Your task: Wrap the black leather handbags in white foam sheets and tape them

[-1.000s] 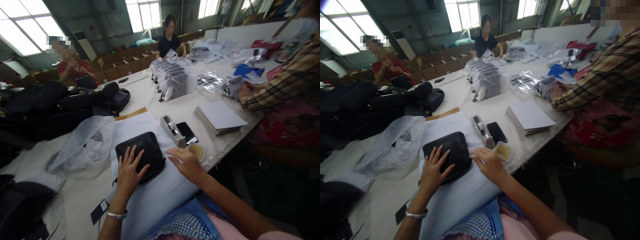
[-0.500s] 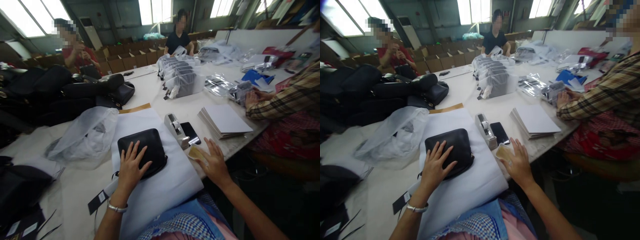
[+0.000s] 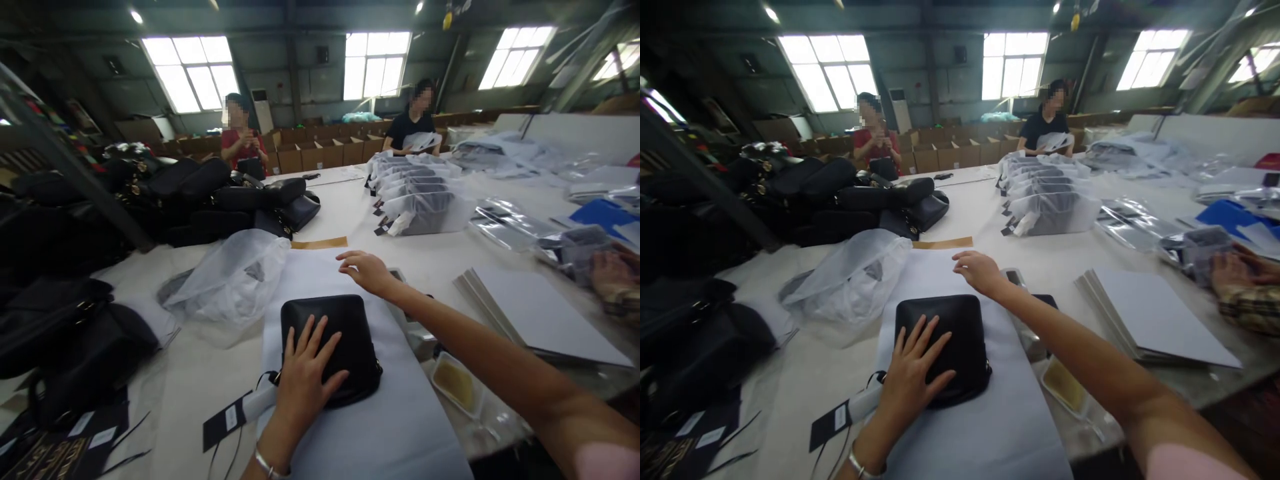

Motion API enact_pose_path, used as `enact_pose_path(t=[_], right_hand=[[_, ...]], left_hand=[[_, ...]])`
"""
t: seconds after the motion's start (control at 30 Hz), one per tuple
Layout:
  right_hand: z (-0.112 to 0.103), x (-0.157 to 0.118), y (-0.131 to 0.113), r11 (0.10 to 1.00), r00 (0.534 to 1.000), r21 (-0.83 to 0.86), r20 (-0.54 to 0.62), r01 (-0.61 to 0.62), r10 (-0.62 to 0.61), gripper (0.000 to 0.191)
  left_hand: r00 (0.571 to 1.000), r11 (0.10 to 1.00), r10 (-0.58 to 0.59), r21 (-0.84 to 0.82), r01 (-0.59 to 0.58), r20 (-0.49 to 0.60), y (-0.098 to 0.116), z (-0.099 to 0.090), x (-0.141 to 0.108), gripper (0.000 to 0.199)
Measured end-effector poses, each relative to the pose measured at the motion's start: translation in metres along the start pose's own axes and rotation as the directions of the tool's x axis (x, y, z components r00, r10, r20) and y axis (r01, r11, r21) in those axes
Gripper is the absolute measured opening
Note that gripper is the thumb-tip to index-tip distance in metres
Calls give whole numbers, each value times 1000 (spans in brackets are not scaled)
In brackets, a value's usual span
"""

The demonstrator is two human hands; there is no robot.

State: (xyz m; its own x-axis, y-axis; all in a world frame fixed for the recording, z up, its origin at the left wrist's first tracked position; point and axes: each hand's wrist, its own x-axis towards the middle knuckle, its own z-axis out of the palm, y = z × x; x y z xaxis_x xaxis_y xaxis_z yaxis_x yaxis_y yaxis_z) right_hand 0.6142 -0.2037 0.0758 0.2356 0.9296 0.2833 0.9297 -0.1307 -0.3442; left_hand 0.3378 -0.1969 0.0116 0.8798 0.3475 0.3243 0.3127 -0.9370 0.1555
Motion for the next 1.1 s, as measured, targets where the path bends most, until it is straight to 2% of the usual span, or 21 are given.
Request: enact_pose_path(t=[0.07,0.17,0.27,0.33,0.43,0.53,0.77,0.83,0.97,1.1], right_hand=[[31,40,13,998,994,-50,105,-31,36,17],[77,78,31,990,983,-113,150,-89,105,33],[113,92,44,975,974,-164,139,-153,176,50],[128,94,50,967,974,-183,114,-175,198,47],[139,95,55,969,983,-192,70,-156,172,34],[138,96,56,975,991,-182,20,-126,132,23],[122,95,53,987,986,-110,-133,-120,105,14],[114,92,47,991,983,-92,-168,-97,81,12],[87,80,25,997,978,-72,-206,-3,-12,12],[53,50,-3,989,969,-70,-202,129,-140,13]], left_hand=[[1000,1000,-3,3,3,-13,0,1,-1,66],[999,999,7,34,-5,-51,-3,4,-1,66],[990,994,63,101,-51,-124,-8,11,-1,68],[973,983,127,157,-97,-192,-14,17,0,70],[941,960,218,228,-161,-258,-24,26,1,72],[935,948,255,254,-192,-246,-30,32,2,72],[930,963,219,219,-157,-297,-25,35,2,70],[948,972,193,183,-149,-252,-23,30,0,71],[993,996,91,23,-90,-81,-18,12,-2,69],[999,988,-10,-152,16,37,-20,-12,6,67]])
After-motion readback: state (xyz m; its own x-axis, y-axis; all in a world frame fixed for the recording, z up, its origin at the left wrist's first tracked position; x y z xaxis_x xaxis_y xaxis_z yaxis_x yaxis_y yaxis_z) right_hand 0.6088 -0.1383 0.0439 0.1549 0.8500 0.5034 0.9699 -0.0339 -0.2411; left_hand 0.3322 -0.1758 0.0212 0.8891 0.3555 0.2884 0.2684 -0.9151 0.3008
